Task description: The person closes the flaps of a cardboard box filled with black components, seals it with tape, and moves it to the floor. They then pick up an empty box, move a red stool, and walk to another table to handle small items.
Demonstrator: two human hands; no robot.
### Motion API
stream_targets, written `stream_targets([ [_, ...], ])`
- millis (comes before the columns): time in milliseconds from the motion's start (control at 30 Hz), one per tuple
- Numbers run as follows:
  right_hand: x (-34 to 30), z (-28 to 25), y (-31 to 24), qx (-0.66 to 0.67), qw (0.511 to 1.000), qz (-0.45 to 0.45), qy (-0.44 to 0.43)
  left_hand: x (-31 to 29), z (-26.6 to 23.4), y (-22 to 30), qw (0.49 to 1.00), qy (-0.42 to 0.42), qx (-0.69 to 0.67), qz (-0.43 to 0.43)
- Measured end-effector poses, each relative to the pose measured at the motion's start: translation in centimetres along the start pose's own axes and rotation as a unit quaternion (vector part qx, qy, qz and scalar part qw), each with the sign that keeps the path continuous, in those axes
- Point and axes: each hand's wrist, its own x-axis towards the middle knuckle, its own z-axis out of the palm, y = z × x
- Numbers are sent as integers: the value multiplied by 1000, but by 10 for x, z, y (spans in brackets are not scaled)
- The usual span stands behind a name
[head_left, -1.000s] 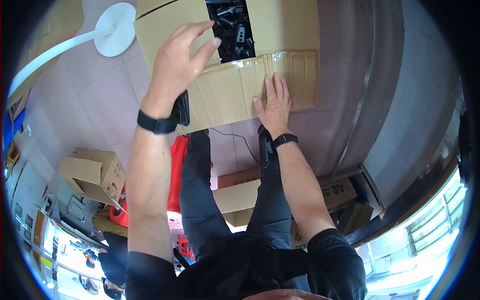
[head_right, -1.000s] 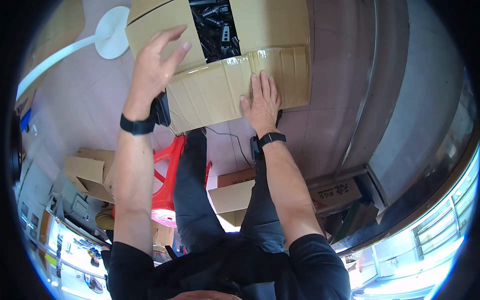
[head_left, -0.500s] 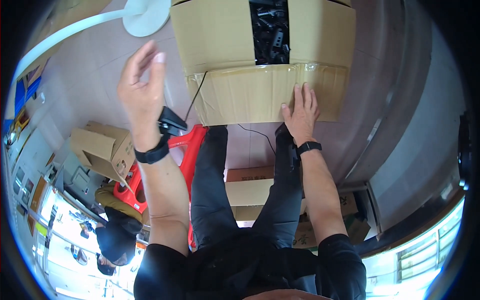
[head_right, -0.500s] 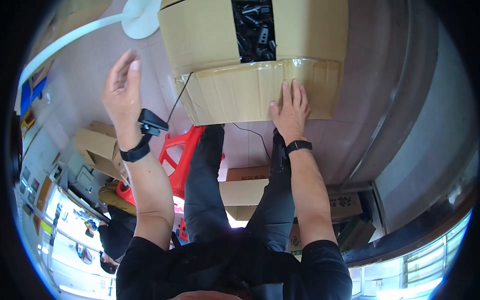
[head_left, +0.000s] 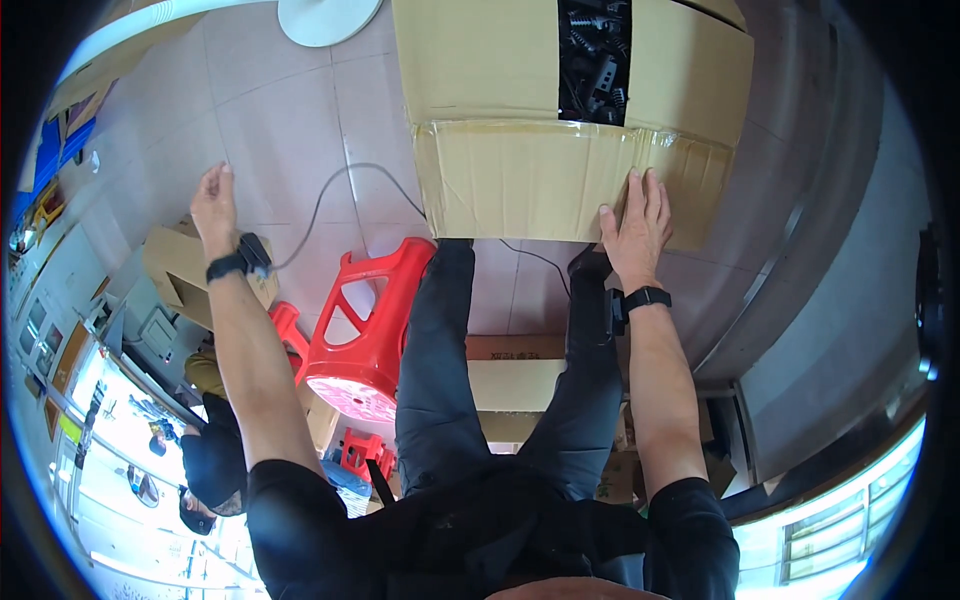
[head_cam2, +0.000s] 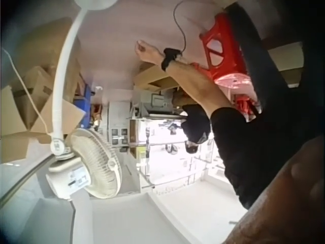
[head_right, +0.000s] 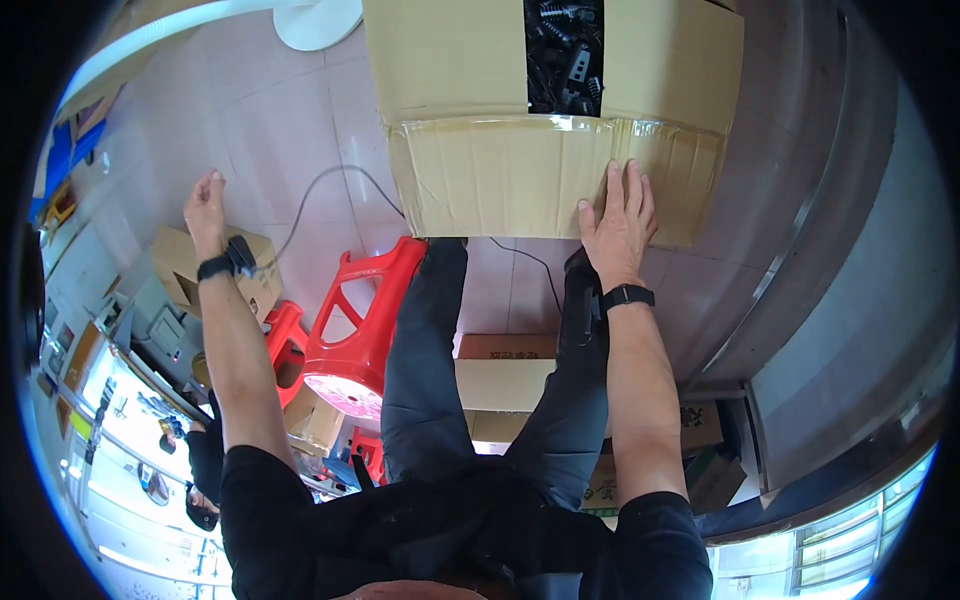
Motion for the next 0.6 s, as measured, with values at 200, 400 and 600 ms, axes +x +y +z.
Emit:
stream_targets([
  [200,-4,10,-2,-12,1000,17,-4,-136,71,54,973,-192,46,123],
  [400,0,-12,-5,15,999,33,1,-212,167,193,904,-294,-38,309],
  [600,106,-36,31,138,985,-10,-107,-193,244,243,890,-268,34,367],
])
